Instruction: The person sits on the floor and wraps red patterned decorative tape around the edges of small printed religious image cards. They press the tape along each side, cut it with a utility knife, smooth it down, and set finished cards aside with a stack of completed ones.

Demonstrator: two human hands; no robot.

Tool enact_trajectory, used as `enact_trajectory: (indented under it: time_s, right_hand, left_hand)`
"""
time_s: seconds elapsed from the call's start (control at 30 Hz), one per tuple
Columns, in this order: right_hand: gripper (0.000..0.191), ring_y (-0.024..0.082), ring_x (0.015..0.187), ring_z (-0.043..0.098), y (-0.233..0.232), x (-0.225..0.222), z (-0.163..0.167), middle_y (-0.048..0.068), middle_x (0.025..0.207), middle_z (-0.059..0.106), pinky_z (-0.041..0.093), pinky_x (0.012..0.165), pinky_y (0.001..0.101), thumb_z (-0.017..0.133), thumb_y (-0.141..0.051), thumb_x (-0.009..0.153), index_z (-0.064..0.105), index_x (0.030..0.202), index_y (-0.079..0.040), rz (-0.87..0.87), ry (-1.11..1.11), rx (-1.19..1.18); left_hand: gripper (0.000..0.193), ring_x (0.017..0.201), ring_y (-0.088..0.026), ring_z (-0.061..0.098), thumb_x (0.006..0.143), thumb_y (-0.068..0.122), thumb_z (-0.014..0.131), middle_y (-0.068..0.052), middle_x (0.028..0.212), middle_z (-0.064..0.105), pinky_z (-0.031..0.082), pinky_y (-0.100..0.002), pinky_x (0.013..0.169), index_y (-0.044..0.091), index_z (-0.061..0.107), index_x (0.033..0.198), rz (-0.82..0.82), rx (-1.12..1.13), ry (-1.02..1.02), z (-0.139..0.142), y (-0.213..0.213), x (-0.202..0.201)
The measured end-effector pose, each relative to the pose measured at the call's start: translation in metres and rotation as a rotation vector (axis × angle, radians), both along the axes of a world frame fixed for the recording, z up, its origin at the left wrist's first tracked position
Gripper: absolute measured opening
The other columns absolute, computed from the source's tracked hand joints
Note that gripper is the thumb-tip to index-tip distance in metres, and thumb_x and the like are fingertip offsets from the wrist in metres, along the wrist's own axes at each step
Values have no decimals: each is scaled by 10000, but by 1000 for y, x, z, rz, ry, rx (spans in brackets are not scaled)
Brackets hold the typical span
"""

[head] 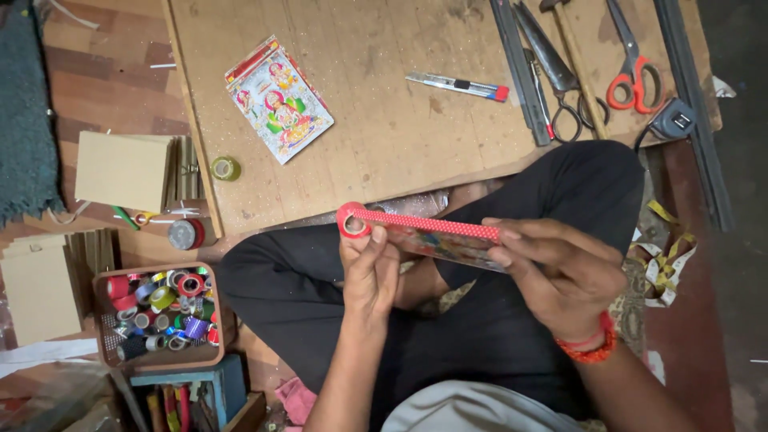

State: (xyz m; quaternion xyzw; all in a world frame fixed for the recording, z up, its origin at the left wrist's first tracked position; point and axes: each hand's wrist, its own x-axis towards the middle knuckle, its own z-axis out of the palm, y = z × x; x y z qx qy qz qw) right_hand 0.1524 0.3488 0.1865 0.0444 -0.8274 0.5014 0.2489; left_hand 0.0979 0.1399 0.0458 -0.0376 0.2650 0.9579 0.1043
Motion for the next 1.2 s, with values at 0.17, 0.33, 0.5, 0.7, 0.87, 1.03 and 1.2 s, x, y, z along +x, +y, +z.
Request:
enact_trajectory:
  time_s: [0.17,0.33,0.5,0.7,0.87,1.03,1.2]
  right_hand:
    - [221,229,960,758,-16,2,-11,222,1074,744,569,721,253,769,114,873,677,1056,30,-144,-42,-243]
    - [381,178,983,748,-24,-10,-24,172,1146,719,617,826,248,760,80,896,572,1211,-22,-186,161,-235]
    - [556,235,1153,749,-25,-29,-45,129,1346,700,591,973,328,781,65,994,477,1450,-31,-239,114,177]
    - [839,214,1381,530,-77,-25,-105,114,1558,450,453,1125,413,744,-70,902,275,1597,-102,-74,-304,-870]
    - [585,221,839,741,-123,-42,-169,121,1170,693,592,634,349,615,-260,964,420,1497,-122,-33,-931,-1067]
    - [500,223,740,729,-127,-64,-205,143,1040,732,583,613,300,702,-87,941,457,1375,-45,-120,-743,-997]
    - [438,270,842,753,-124,-76,-227,160,1015,699,658,734,354,681,32,888,478,1270,-34,-135,-630,-1084]
  left_hand:
    - [320,1119,-247,656,950,-42,699,-94,1135,660,509,-461,1059,72,524,1192,43,41,-110,12,0,3]
    - [318,1114,-244,660,933,-50,687,-103,1143,673,513,-475,1036,98,522,1162,58,24,-152,16,3,3]
    - [299,1121,-242,662,950,-67,668,-130,1174,682,517,-459,1049,73,550,1185,127,-28,-270,1,3,-3]
    - [300,1118,-279,678,930,-8,658,-167,1199,699,556,-486,985,44,566,1211,305,-24,-420,-35,-20,-36]
    - [260,1048,-299,692,904,-35,674,-178,1139,712,569,-508,932,17,611,1151,378,-26,-468,-73,-27,-60]
    - [313,1018,-221,666,876,-48,748,-92,1088,704,528,-395,904,48,598,1133,456,-209,-396,-91,-47,-57]
    - [336,984,-208,700,892,318,687,-28,1002,700,506,-346,815,114,591,1141,528,-315,-506,-78,-94,-53]
